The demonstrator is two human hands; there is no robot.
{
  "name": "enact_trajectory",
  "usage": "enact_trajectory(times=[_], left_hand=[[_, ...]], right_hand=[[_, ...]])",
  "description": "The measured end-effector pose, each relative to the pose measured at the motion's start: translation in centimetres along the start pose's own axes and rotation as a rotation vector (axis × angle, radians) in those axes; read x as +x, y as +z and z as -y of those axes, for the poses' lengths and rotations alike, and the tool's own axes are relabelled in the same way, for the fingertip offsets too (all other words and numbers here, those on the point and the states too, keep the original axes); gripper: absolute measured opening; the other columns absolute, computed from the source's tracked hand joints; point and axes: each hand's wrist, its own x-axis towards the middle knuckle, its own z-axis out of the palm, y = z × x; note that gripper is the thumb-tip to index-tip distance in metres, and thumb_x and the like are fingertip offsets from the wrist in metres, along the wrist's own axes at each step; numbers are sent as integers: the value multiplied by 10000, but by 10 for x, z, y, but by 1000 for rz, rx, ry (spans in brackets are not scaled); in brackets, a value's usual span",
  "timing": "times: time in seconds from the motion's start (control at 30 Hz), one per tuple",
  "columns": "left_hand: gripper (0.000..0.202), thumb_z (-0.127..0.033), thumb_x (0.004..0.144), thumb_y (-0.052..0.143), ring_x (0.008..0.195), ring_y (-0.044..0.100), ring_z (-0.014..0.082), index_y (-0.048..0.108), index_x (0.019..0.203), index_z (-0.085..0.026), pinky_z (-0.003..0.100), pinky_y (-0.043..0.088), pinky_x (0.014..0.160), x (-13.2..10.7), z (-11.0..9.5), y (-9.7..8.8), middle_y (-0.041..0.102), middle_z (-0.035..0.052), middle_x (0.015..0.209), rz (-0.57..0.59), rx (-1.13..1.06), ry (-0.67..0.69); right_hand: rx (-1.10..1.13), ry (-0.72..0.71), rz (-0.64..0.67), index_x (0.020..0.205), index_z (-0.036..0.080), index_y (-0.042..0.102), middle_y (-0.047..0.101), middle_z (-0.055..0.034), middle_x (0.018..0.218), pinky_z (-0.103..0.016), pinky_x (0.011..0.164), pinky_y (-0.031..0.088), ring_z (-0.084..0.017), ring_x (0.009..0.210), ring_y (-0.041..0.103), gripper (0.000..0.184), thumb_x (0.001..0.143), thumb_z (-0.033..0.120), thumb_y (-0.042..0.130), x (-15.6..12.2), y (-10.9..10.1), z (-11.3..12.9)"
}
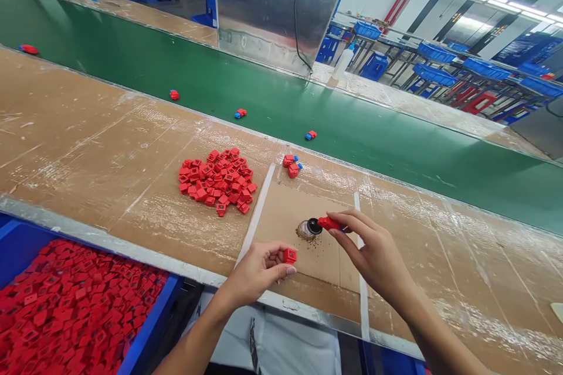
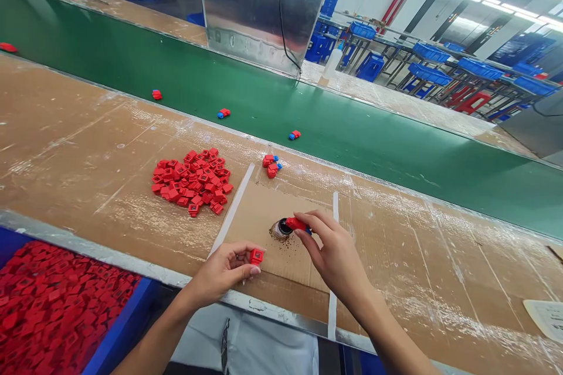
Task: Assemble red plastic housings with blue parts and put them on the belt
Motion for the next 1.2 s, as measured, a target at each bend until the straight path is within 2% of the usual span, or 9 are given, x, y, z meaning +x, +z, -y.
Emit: enact_trajectory(times=[0.2, 0.33, 0.47, 0.8, 1.0, 1.2], left_hand=[[169, -243, 868, 599, 675, 506, 104, 622, 1007, -150, 232, 434, 655, 0, -3, 1, 576, -12, 781, 32, 43, 14], [149, -239, 879, 576, 676, 503, 110, 618, 991, -150, 229, 417, 634, -1, -8, 1, 576, -7, 778, 46, 94, 27], [140, -234, 876, 566, 664, 487, 108, 616, 976, -150, 231, 409, 626, -1, -8, 2, 564, -7, 773, 52, 86, 17], [152, -213, 885, 514, 658, 533, 117, 622, 967, -144, 233, 443, 623, -1, -4, 1, 596, 5, 758, 74, 138, 42], [156, -222, 899, 463, 624, 561, 122, 600, 916, -149, 234, 487, 587, -2, -3, -2, 598, 11, 743, 93, 154, 9], [155, -230, 906, 463, 604, 570, 122, 598, 892, -154, 232, 491, 577, -1, -1, -3, 598, 9, 733, 92, 175, 24]], right_hand=[[193, -6, 81, 1182, 228, 627, 646, -59, 1085, -293, 830, 487, -182, 967, 615, 216, 979, 229, 555, -18, 17, 22], [229, 35, 91, 1181, 210, 625, 647, -65, 1073, -287, 825, 485, -181, 952, 615, 217, 976, 223, 554, -26, 34, 23], [262, 47, 81, 1178, 202, 625, 646, -66, 1050, -282, 812, 485, -179, 923, 615, 216, 974, 226, 559, -28, 39, 21], [191, -12, 127, 1118, 204, 629, 631, -64, 1040, -270, 785, 489, -174, 914, 609, 173, 977, 186, 530, -31, 43, 24], [148, -34, 171, 1134, 198, 613, 628, -87, 1010, -290, 755, 508, -197, 901, 619, 204, 999, 187, 460, -33, 52, 27], [120, -60, 196, 1081, 191, 619, 638, -104, 1002, -311, 746, 531, -205, 887, 625, 208, 1006, 192, 425, -25, 52, 30]])
